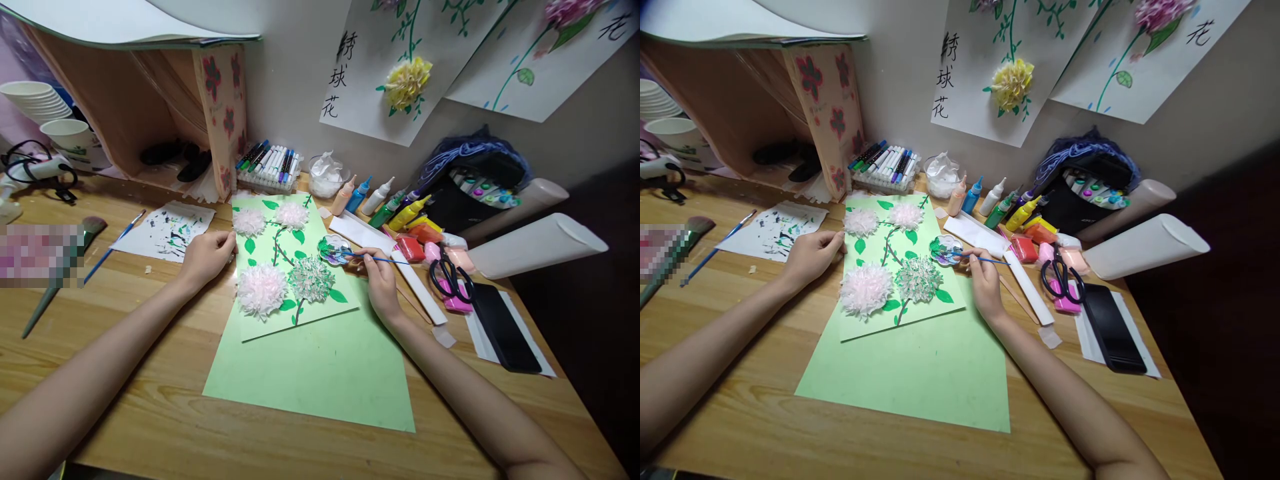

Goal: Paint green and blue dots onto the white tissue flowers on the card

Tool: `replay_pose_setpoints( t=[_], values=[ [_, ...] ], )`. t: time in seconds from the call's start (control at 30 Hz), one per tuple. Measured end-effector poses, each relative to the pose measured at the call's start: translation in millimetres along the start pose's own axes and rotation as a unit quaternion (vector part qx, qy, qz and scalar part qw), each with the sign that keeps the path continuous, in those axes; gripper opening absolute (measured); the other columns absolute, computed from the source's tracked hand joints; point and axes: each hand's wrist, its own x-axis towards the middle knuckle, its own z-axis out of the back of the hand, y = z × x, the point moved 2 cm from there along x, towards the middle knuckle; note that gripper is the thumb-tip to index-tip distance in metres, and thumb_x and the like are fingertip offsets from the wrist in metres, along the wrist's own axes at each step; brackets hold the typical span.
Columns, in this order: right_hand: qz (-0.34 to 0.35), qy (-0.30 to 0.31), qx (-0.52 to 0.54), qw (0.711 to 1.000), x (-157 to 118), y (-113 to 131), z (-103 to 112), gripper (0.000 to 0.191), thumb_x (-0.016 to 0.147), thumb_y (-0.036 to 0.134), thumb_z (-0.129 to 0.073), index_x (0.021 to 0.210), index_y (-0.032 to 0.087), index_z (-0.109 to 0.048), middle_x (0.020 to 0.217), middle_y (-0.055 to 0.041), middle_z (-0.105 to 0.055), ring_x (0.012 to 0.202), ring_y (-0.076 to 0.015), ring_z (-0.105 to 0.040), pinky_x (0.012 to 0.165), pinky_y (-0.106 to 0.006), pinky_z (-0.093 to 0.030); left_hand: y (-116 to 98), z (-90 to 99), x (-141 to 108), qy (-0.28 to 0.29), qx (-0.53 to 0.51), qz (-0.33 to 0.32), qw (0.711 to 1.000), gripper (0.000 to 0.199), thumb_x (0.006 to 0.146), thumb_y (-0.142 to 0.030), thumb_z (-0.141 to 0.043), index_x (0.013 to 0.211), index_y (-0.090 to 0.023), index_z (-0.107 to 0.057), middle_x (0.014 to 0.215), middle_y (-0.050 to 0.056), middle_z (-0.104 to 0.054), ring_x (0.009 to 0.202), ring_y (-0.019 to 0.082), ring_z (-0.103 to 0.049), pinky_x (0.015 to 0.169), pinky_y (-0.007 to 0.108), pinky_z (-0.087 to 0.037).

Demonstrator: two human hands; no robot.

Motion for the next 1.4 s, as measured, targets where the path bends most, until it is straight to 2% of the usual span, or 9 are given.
replay_pose_setpoints(
  t=[0.3, 0.4, 0.5, 0.57, 0.67, 0.77, 1.13, 1.4],
  values=[
    [0.003, -0.03, 0.021, 0.999, 2.4, -2.1, 2.6, 0.022, 0.093, 0.044, -0.05, 0.095, 0.023, -0.058, 0.086, -0.003, -0.07, 0.081, -0.0198, -0.066, 0.072, -0.033, -0.049, -1.5, 0.7, -1.1, 0.002, -0.007, -0.001, 1.0, 0.043, 0.09, -0.047, -0.041, 0.063, -0.022, -0.063, 0.057, 0.002, -0.065, 0.067, 0.022, -0.062, 0.063, 0.03, -0.037],
    [0.074, -0.05, 0.032, 0.996, -7.7, 3.1, 1.3, 0.018, 0.095, 0.038, -0.05, 0.095, 0.023, -0.06, 0.087, -0.0031, -0.068, 0.082, -0.0199, -0.066, 0.074, -0.034, -0.049, -1.9, 0.0, -0.9, 0.001, -0.009, -0.004, 1.0, 0.043, 0.09, -0.046, -0.041, 0.063, -0.022, -0.063, 0.058, 0.002, -0.066, 0.066, 0.022, -0.062, 0.064, 0.03, -0.038],
    [0.185, -0.023, 0.013, 0.982, -28.0, 15.0, -3.4, 0.016, 0.095, 0.028, -0.047, 0.092, 0.025, -0.061, 0.086, -0.0029, -0.066, 0.08, -0.0204, -0.065, 0.072, -0.036, -0.049, -1.2, -1.0, -0.3, -0.003, -0.003, -0.01, 1.0, 0.043, 0.091, -0.046, -0.041, 0.063, -0.022, -0.063, 0.058, 0.003, -0.066, 0.066, 0.022, -0.062, 0.065, 0.03, -0.039],
    [0.274, 0.041, -0.037, 0.96, -42.8, 25.6, -7.9, 0.017, 0.093, 0.021, -0.045, 0.092, 0.025, -0.062, 0.084, -0.0032, -0.067, 0.08, -0.0213, -0.065, 0.072, -0.037, -0.05, -0.6, -1.7, -0.2, -0.004, 0.002, -0.017, 1.0, 0.043, 0.091, -0.045, -0.041, 0.063, -0.021, -0.063, 0.061, 0.004, -0.067, 0.067, 0.022, -0.062, 0.065, 0.03, -0.039],
    [0.394, 0.147, -0.13, 0.898, -58.6, 39.4, -14.5, 0.024, 0.086, 0.012, -0.045, 0.097, 0.025, -0.061, 0.085, -0.0046, -0.07, 0.079, -0.0213, -0.064, 0.069, -0.037, -0.05, -0.5, -2.5, -0.6, -0.005, 0.004, -0.023, 1.0, 0.045, 0.091, -0.045, -0.04, 0.062, -0.021, -0.063, 0.063, 0.004, -0.068, 0.067, 0.021, -0.061, 0.065, 0.03, -0.038],
    [0.451, 0.177, -0.181, 0.856, -62.1, 46.1, -18.4, 0.031, 0.08, 0.007, -0.045, 0.101, 0.025, -0.059, 0.085, -0.0049, -0.07, 0.075, -0.02, -0.063, 0.065, -0.035, -0.05, -0.8, -2.9, -1.2, -0.004, 0.003, -0.019, 1.0, 0.044, 0.091, -0.044, -0.04, 0.062, -0.021, -0.063, 0.062, 0.004, -0.067, 0.066, 0.021, -0.06, 0.065, 0.03, -0.037],
    [0.461, 0.197, -0.222, 0.836, -61.3, 43.2, -22.1, 0.039, 0.076, 0.003, -0.048, 0.106, 0.025, -0.058, 0.086, -0.0049, -0.072, 0.076, -0.0204, -0.064, 0.066, -0.035, -0.052, -1.9, -2.3, -2.2, 0.004, -0.004, -0.016, 1.0, 0.044, 0.092, -0.045, -0.04, 0.063, -0.021, -0.063, 0.058, 0.003, -0.065, 0.064, 0.021, -0.06, 0.063, 0.03, -0.036],
    [0.446, 0.204, -0.216, 0.844, -60.8, 43.4, -23.9, 0.038, 0.078, 0.005, -0.049, 0.108, 0.027, -0.059, 0.085, -0.0039, -0.072, 0.075, -0.0212, -0.065, 0.067, -0.036, -0.052, -3.6, -2.3, -3.1, 0.002, 0.0, -0.018, 1.0, 0.045, 0.092, -0.045, -0.038, 0.063, -0.021, -0.063, 0.058, 0.004, -0.065, 0.065, 0.021, -0.059, 0.061, 0.03, -0.035]
  ],
)
